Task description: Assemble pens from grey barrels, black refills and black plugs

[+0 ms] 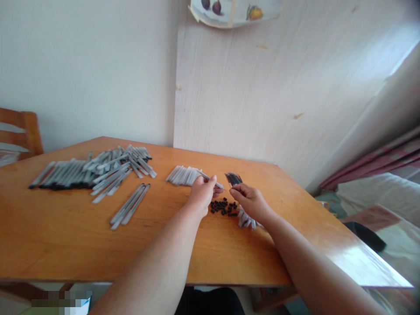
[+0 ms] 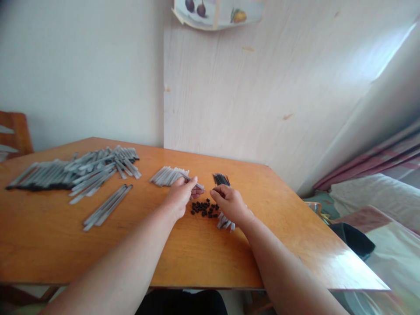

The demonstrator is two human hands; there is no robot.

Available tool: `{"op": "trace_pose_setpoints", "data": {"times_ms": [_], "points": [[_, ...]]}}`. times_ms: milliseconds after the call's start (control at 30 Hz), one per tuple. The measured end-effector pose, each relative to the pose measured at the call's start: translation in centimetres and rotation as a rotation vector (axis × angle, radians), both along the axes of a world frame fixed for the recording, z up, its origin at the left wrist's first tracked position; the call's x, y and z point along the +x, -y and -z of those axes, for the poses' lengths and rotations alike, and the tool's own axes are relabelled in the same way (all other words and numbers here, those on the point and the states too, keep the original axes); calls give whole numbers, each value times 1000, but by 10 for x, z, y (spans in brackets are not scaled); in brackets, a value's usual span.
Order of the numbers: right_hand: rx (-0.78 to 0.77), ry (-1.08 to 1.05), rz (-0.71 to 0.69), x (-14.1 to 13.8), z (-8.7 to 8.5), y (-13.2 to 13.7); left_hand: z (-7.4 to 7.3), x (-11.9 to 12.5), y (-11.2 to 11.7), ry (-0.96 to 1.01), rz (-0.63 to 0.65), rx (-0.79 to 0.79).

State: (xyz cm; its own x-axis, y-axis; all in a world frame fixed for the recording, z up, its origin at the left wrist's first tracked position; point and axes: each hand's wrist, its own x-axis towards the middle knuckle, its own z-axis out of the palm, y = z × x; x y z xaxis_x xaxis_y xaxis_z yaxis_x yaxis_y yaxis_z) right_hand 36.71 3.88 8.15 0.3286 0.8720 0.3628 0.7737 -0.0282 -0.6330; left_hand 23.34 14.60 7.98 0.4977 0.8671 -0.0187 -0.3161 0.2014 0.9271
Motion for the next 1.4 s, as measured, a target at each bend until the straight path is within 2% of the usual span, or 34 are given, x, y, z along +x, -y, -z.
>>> {"op": "trace_pose_setpoints", "data": {"times_ms": [333, 433, 700, 833, 967, 1067, 1233, 1400], "points": [[3, -64, -28, -4, 1, -3, 0, 1, 0, -8, 19, 4], [11, -63, -27, 1, -2, -2, -2, 0, -5, 22, -53, -3], [-24, 35, -60, 30, -8, 7, -6, -11, -31, 125, -361, -33], [-11, 34, 92, 48, -7, 7, -5, -13, -37, 126, -417, -52], [37, 62, 346, 65, -1, 4, -5, -13, -36, 101, -383, -51], [-8, 112, 476, 74, 4, 2, -4, -12, -34, 88, -355, -25], [-186, 177, 585, 78, 9, 0, -4, -12, -32, 60, -337, -19], [-263, 230, 600, 75, 11, -3, -4, -12, -28, 11, -328, 0]]}}
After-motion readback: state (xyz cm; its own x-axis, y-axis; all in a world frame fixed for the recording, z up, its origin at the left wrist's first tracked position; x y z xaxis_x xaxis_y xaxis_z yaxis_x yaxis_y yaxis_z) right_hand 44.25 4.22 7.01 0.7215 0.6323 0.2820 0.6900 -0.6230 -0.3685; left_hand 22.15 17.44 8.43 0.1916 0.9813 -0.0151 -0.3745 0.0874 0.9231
